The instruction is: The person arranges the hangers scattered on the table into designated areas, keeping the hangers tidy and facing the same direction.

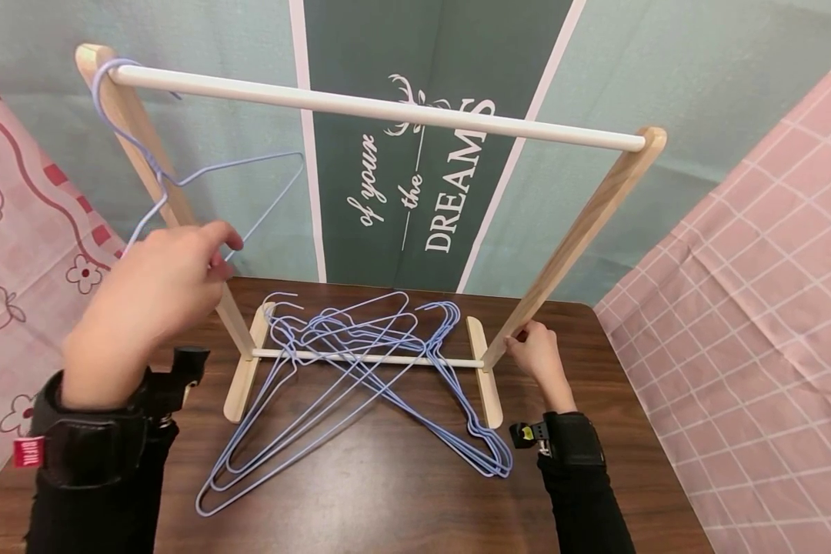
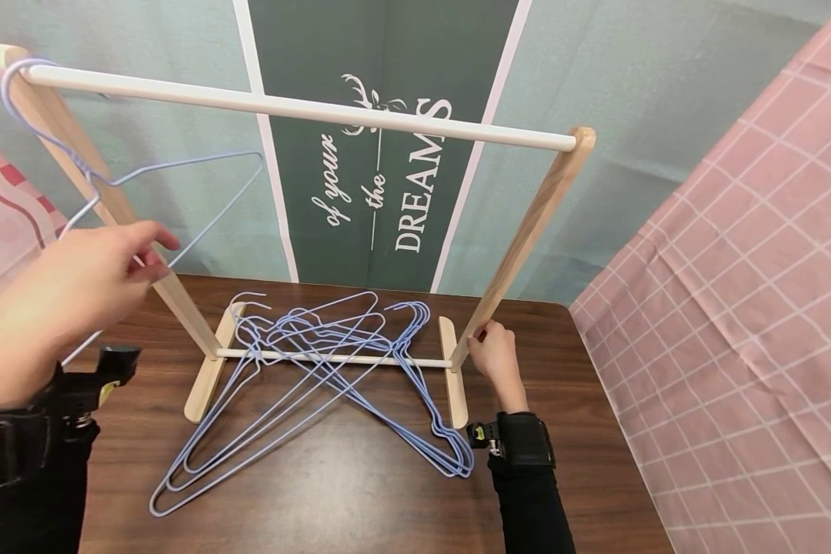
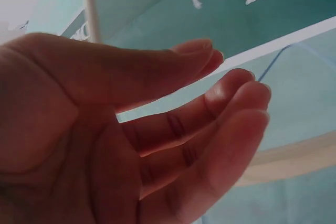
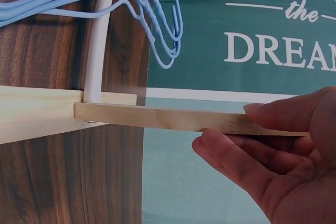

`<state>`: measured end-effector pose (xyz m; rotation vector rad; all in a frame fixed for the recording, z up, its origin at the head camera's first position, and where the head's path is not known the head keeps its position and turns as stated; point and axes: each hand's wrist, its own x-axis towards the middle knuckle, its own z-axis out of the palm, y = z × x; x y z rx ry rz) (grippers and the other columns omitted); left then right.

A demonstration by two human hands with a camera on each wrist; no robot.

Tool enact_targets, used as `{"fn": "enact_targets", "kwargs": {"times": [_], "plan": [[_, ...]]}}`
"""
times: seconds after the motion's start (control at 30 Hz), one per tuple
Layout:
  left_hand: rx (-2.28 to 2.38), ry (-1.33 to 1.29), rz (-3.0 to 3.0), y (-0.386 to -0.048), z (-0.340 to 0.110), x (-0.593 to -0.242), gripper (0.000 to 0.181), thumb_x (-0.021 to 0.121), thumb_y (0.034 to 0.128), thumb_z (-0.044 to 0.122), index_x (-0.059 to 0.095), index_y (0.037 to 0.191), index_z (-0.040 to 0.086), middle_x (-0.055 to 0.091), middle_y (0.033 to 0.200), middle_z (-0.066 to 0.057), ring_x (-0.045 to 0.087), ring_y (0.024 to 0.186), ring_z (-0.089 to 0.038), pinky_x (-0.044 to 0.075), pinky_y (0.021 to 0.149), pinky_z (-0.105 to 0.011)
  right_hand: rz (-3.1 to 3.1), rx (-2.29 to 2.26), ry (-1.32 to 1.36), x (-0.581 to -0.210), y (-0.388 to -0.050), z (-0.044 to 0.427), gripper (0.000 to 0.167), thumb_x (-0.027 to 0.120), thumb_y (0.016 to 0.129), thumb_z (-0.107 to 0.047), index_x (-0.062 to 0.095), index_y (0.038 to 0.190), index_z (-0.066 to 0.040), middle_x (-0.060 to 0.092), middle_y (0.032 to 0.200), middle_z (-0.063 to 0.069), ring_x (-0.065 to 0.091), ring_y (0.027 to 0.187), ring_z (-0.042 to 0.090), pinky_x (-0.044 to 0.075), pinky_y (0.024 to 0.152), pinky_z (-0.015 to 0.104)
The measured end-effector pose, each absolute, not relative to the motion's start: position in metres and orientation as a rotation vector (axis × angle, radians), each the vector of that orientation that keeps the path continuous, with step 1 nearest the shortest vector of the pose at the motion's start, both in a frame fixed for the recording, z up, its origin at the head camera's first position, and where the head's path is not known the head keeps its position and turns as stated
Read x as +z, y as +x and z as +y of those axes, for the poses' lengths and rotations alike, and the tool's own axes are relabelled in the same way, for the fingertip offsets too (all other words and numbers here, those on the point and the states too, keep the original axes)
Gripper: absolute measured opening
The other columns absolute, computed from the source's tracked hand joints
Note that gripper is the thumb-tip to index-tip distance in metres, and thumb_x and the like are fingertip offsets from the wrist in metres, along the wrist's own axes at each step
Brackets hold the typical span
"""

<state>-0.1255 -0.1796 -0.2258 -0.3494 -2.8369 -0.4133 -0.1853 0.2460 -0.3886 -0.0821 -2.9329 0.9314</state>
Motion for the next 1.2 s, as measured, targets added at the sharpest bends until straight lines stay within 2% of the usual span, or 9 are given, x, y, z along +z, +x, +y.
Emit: {"fn": "enact_targets", "kwargs": {"times": [0.17,0.43,0.7,0.83,0.93,1.2], "plan": [[-0.448,-0.375,-2.969,-0.133,-0.173,-0.24,0.024,0.054,0.0821,0.003,0.056,0.106,0.002,0.061,0.077,-0.009,0.057,0.074,-0.034,0.041,0.062,-0.05,-2.936,0.94,-0.069,-0.388,-0.184,0.246,0.023,0.057,0.086,-0.004,0.057,0.101,0.013,0.06,0.083,0.026,0.056,0.063,0.026,0.04,0.049,0.032],[-0.487,-0.44,-3.049,-0.142,-0.168,-0.273,0.02,0.055,0.0821,0.002,0.058,0.102,-0.001,0.062,0.079,-0.01,0.059,0.078,-0.033,0.043,0.066,-0.047,-2.93,0.92,-0.055,-0.389,-0.185,0.246,0.022,0.058,0.086,-0.004,0.058,0.1,0.012,0.06,0.081,0.024,0.055,0.061,0.025,0.039,0.049,0.031],[-0.579,-0.46,-3.163,-0.151,-0.165,-0.309,0.021,0.051,0.0825,-0.001,0.057,0.102,-0.002,0.061,0.08,-0.012,0.055,0.067,-0.024,0.042,0.055,-0.036,-2.908,0.9,-0.062,-0.39,-0.185,0.245,0.021,0.059,0.085,-0.005,0.059,0.098,0.011,0.06,0.079,0.022,0.056,0.062,0.027,0.04,0.05,0.032],[-0.63,-0.462,-3.196,-0.155,-0.166,-0.33,0.017,0.05,0.0831,-0.001,0.057,0.099,-0.002,0.061,0.08,-0.012,0.054,0.067,-0.024,0.041,0.055,-0.035,-2.906,0.903,-0.049,-0.391,-0.185,0.245,0.021,0.058,0.085,-0.005,0.059,0.099,0.011,0.061,0.079,0.023,0.056,0.061,0.026,0.04,0.049,0.031],[-0.68,-0.467,-3.206,-0.158,-0.166,-0.348,0.014,0.051,0.0816,-0.002,0.058,0.094,-0.001,0.06,0.079,-0.012,0.054,0.069,-0.025,0.042,0.058,-0.037,-2.906,0.907,-0.05,-0.391,-0.185,0.246,0.022,0.058,0.085,-0.005,0.059,0.099,0.011,0.061,0.08,0.023,0.056,0.061,0.026,0.039,0.049,0.03],[-0.753,-0.512,-3.147,-0.158,-0.168,-0.396,0.011,0.058,0.0716,-0.001,0.056,0.082,0.0,0.056,0.069,-0.009,0.049,0.062,-0.023,0.041,0.057,-0.037,-2.904,0.892,-0.055,-0.393,-0.186,0.247,0.021,0.058,0.085,-0.005,0.059,0.098,0.012,0.061,0.078,0.022,0.056,0.062,0.027,0.04,0.049,0.031]]}}
